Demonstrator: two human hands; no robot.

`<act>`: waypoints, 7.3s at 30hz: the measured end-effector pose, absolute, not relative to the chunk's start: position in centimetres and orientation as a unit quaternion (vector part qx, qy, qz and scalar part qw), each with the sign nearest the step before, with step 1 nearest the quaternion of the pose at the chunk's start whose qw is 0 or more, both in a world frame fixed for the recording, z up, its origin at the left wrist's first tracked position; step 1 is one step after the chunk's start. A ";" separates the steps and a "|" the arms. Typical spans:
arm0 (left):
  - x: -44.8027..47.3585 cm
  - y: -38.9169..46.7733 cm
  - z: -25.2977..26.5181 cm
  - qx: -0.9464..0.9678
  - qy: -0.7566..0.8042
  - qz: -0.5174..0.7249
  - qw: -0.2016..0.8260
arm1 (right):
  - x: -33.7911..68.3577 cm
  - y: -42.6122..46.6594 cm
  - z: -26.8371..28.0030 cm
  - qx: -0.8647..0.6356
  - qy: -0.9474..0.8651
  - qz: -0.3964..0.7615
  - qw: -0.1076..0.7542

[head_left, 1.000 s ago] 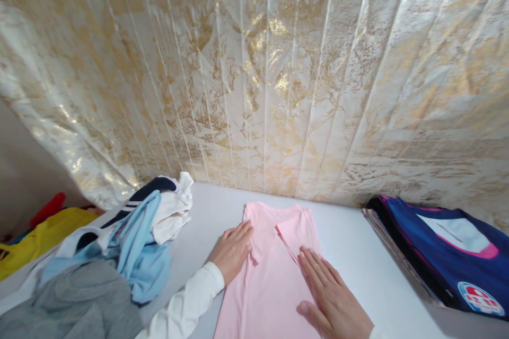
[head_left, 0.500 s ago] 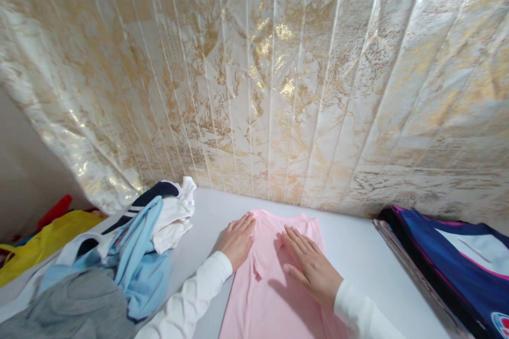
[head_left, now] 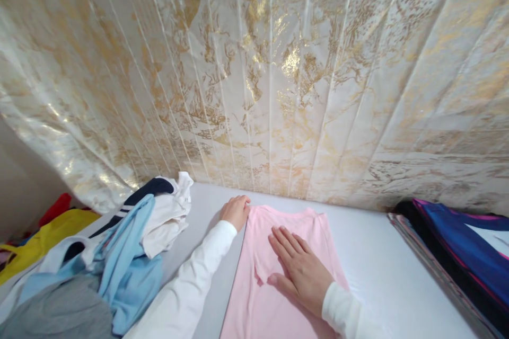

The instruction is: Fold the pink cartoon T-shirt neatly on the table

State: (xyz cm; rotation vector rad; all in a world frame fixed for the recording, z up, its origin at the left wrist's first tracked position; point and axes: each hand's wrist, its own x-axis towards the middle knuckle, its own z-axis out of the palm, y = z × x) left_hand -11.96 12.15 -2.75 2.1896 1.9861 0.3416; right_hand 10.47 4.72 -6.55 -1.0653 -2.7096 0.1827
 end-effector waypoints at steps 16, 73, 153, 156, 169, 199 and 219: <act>-12.0 14.4 -2.8 0.737 0.659 0.073 0.133 | 10.3 4.7 -6.3 -0.365 -0.922 0.066 0.109; 0.0 5.4 -4.4 0.934 0.315 0.070 0.151 | 22.7 17.0 -6.5 -0.447 -0.776 0.275 0.350; 1.4 7.2 -4.7 0.917 0.379 0.096 0.078 | 20.7 18.3 -2.9 -0.604 -0.778 0.152 0.081; 1.3 7.2 -4.7 0.917 0.379 0.100 0.077 | 20.7 18.3 -3.0 -0.606 -0.776 0.161 0.068; 1.3 7.3 -5.0 0.914 0.383 0.098 0.090 | 21.9 18.5 -3.3 -0.627 -0.751 0.200 0.062; 1.5 6.3 -3.4 0.947 0.304 0.097 0.040 | 22.9 19.1 -4.6 -0.451 -0.867 0.170 0.130; 1.1 6.3 -3.1 0.900 0.421 0.091 0.071 | 21.0 14.7 -3.5 -0.512 -0.798 0.197 0.250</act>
